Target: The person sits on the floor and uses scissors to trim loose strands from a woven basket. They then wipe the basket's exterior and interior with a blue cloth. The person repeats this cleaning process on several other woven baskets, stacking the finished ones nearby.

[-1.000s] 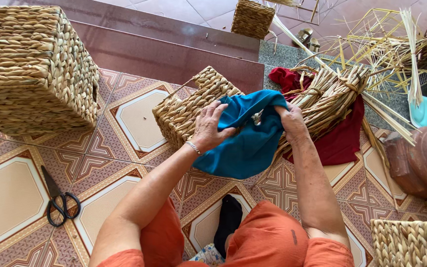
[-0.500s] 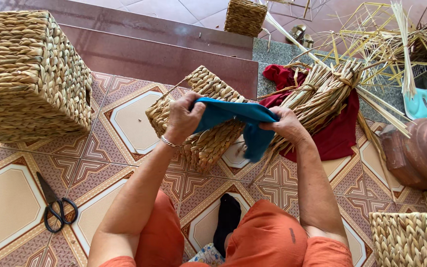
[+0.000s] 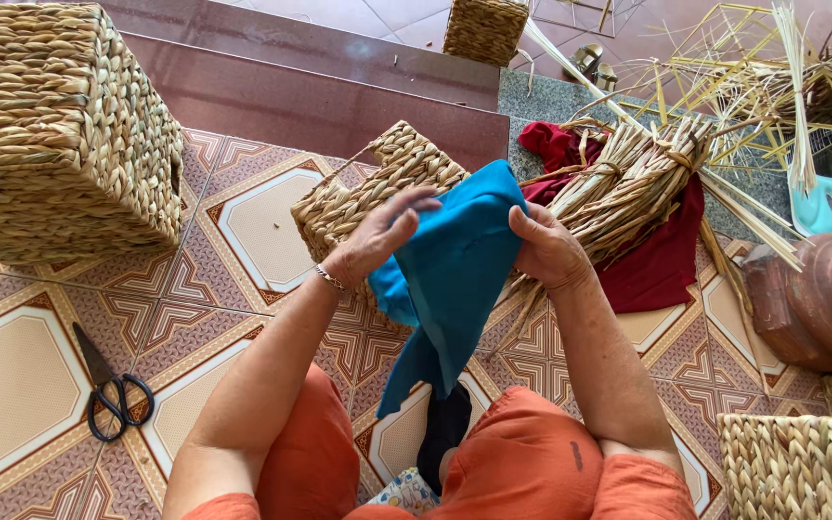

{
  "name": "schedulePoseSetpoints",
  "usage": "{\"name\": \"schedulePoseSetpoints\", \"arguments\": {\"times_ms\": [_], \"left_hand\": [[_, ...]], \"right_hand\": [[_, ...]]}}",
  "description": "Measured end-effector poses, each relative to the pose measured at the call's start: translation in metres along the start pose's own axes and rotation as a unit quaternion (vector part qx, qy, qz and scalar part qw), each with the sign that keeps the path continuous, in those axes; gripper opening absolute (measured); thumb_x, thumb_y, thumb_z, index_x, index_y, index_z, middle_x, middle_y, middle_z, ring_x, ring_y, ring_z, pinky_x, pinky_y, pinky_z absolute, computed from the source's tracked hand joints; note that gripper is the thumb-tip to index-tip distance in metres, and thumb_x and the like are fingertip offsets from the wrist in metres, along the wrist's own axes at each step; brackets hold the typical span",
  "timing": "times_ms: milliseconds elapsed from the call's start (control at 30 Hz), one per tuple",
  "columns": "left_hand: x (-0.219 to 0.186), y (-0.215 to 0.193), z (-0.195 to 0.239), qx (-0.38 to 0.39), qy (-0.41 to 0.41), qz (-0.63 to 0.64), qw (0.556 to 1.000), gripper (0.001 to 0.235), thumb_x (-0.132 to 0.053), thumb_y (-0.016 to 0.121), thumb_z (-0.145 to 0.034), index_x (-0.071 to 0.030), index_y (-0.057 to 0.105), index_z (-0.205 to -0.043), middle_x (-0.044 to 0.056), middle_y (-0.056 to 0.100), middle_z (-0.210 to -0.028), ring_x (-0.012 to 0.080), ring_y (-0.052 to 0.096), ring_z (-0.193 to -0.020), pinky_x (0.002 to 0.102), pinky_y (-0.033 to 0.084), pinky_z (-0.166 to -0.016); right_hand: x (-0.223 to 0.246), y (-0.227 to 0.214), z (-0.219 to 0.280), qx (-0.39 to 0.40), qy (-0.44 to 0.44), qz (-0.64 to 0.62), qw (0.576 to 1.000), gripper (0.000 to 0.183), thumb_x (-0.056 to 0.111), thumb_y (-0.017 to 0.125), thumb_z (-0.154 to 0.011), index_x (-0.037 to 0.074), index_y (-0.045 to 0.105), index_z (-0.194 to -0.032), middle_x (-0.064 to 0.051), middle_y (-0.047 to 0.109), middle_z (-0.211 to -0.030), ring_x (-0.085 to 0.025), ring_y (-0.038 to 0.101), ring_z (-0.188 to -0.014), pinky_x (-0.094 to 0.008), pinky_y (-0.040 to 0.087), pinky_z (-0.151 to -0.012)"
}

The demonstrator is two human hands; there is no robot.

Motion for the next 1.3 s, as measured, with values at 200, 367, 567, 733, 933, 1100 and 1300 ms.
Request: {"name": "schedulePoseSetpoints", "arguments": {"times_ms": [200,367,567,733,933,1100,1300], "left_hand": [[0.006,0.044,0.007,0.09,-0.131,0.208,0.965,0.049,-0.034,0.073,-0.094,-0.01,0.063,-0.135,0.008,0.067,-0.128,0.0171,0.062,-0.116,0.035,0.053,-0.102],[-0.01,0.017,0.001,-0.009,-0.089,0.18,0.98,0.036,-0.026,0.068,-0.104,-0.003,0.069,-0.132,0.005,0.07,-0.118,0.0145,0.063,-0.109,0.033,0.054,-0.097],[-0.058,0.003,-0.002,-0.064,-0.088,0.238,0.965,0.05,-0.037,0.061,-0.104,-0.004,0.058,-0.141,0.012,0.067,-0.133,0.021,0.063,-0.122,0.038,0.052,-0.107],[-0.075,0.019,-0.006,-0.023,-0.09,0.552,0.828,0.06,-0.041,0.054,-0.106,-0.001,0.045,-0.15,0.019,0.058,-0.146,0.0341,0.057,-0.134,0.053,0.047,-0.116],[-0.046,-0.003,-0.008,-0.095,-0.067,0.607,0.786,0.06,-0.045,0.051,-0.106,-0.005,0.045,-0.15,0.015,0.057,-0.149,0.0338,0.057,-0.134,0.056,0.045,-0.116],[-0.039,-0.018,-0.008,-0.128,-0.036,0.594,0.793,0.06,-0.046,0.051,-0.107,-0.006,0.046,-0.151,0.014,0.057,-0.148,0.033,0.056,-0.135,0.056,0.045,-0.118],[-0.051,0.028,-0.007,-0.086,-0.043,0.658,0.747,0.062,-0.048,0.05,-0.106,-0.005,0.046,-0.15,0.016,0.056,-0.148,0.0354,0.056,-0.134,0.056,0.044,-0.116]], "right_hand": [[0.018,0.037,-0.001,0.016,-0.013,0.023,1.0,0.043,0.021,0.069,-0.098,-0.001,0.06,-0.133,-0.014,0.071,-0.122,-0.023,0.071,-0.11,-0.045,0.057,-0.1],[0.059,0.032,0.009,-0.107,-0.078,0.291,0.947,0.039,0.008,0.081,-0.083,0.002,0.07,-0.12,-0.01,0.075,-0.111,-0.018,0.072,-0.096,-0.037,0.061,-0.098],[0.116,0.036,0.038,-0.311,-0.334,0.468,0.757,0.035,0.022,0.091,-0.088,0.008,0.066,-0.109,-0.004,0.068,-0.101,-0.016,0.063,-0.088,-0.032,0.054,-0.079],[0.096,0.02,0.019,-0.206,-0.227,0.381,0.872,0.082,0.061,0.078,-0.087,0.01,0.048,-0.144,-0.01,0.06,-0.13,-0.02,0.059,-0.125,-0.035,0.05,-0.109],[0.001,-0.034,-0.004,-0.158,-0.003,0.27,0.95,0.111,0.076,0.068,-0.073,0.01,0.032,-0.155,-0.014,0.056,-0.14,-0.025,0.056,-0.126,-0.043,0.05,-0.1],[-0.027,-0.057,-0.014,-0.21,0.059,0.342,0.914,0.11,0.084,0.053,-0.079,0.003,0.047,-0.153,-0.019,0.065,-0.133,-0.032,0.066,-0.114,-0.053,0.057,-0.092],[-0.056,0.039,-0.025,-0.019,0.078,-0.02,0.997,0.113,0.085,0.045,-0.077,0.007,0.034,-0.158,-0.019,0.056,-0.145,-0.032,0.059,-0.128,-0.051,0.053,-0.103]]}}
Point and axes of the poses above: each hand's wrist, its own z-axis away from the middle knuckle, its own y-axis out of the palm, x = y × z, the point moved 9 cm from there along -z, towards the middle knuckle
